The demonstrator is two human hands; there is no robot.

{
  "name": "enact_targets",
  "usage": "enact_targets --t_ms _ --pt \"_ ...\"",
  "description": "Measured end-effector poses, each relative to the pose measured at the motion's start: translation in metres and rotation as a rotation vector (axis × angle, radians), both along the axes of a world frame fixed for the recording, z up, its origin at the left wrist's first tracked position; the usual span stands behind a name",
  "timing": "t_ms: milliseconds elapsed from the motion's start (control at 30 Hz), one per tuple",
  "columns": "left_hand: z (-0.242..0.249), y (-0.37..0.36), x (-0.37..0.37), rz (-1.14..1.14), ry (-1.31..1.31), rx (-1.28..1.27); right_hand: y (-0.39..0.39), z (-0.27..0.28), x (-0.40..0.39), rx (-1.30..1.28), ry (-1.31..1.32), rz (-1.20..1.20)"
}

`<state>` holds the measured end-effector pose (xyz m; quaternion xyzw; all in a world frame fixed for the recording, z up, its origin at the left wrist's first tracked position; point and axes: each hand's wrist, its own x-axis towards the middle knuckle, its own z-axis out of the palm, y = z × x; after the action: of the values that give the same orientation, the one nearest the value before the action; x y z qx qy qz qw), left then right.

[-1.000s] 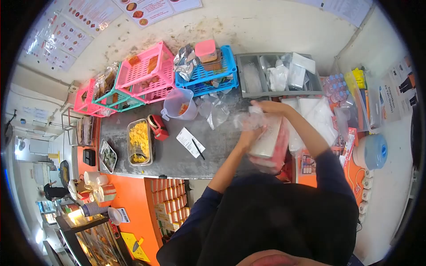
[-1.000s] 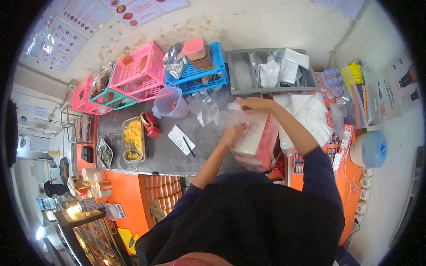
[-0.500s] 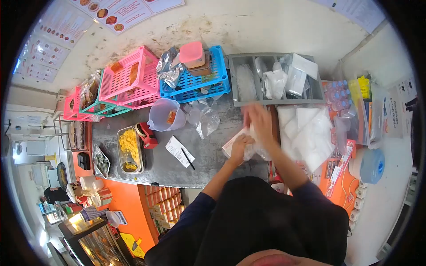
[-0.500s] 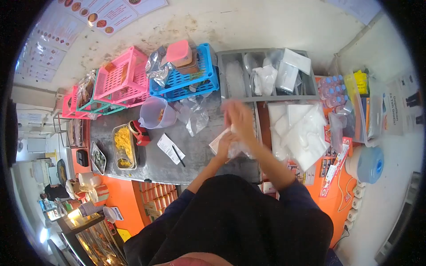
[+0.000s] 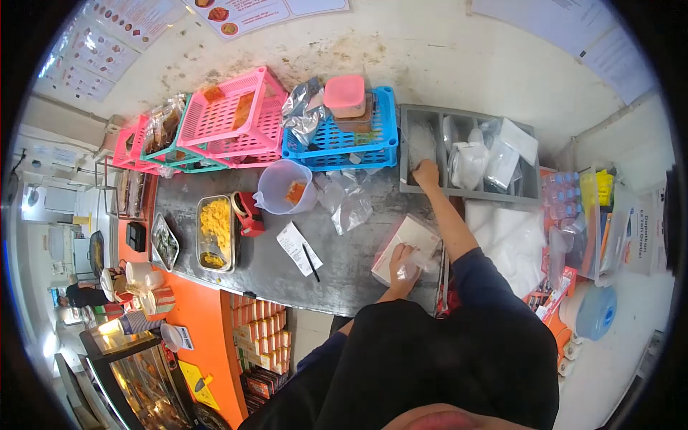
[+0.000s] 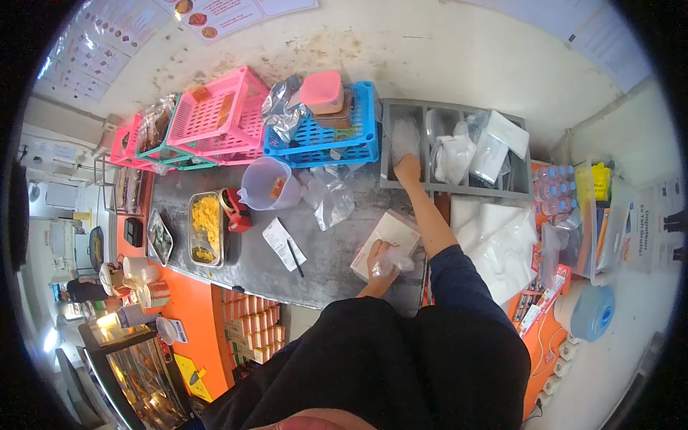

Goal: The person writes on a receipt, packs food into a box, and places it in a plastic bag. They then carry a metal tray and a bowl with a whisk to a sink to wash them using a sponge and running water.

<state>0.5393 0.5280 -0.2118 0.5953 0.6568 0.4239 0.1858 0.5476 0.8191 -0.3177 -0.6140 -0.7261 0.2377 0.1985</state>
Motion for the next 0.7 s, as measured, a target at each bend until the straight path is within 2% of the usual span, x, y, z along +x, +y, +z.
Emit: enact_targets --t_ms 33,100,167,200,300,333,400,467,533,600,633,667,700 --pt "-0.007 0.001 -0.003 -0.050 0.035 0.007 -0.001 0.013 0.003 0.008 -0.003 -0.002" --pt "-0.003 0.003 -0.012 -0.101 0.068 0.022 -0.008 0.044 0.011 0.001 0.176 0.095" --pt "0.004 -0.006 -0.016 -0.275 -0.232 0.075 -0.004 0.041 0.015 0.005 0.100 0.125" --pt "0.006 -0.009 -0.015 -0.277 -0.234 0.077 -0.001 0.035 0.014 0.007 0.037 0.152" --pt "0.007 -0.016 -0.015 -0.341 -0.140 0.111 0.003 0.015 0.004 0.022 0.061 0.138" --pt "0.004 -0.018 -0.014 -0.322 -0.097 0.128 0.004 0.009 0.002 0.024 0.067 0.139" --pt "0.007 -0.023 -0.017 -0.303 -0.042 0.147 0.007 0.005 -0.001 0.086 0.055 -0.027" --pt "0.016 -0.029 -0.013 -0.187 0.113 0.019 0.009 0.006 0.005 0.073 0.040 0.005" --pt "0.014 -0.027 -0.011 -0.151 0.027 0.067 0.004 0.014 0.014 0.058 0.005 0.035" --pt "0.004 -0.023 -0.004 -0.117 -0.067 0.116 -0.002 0.025 0.022 0.184 0.205 0.110" --pt "-0.006 -0.021 -0.001 -0.019 -0.134 0.065 -0.005 0.035 0.025 0.186 0.192 0.112" --pt "-0.016 -0.021 0.005 0.077 -0.201 0.012 -0.007 0.046 0.026 0.170 0.288 0.103" --pt "-0.016 -0.021 0.010 0.076 -0.215 0.011 -0.011 0.058 0.027 0.151 0.384 0.092"
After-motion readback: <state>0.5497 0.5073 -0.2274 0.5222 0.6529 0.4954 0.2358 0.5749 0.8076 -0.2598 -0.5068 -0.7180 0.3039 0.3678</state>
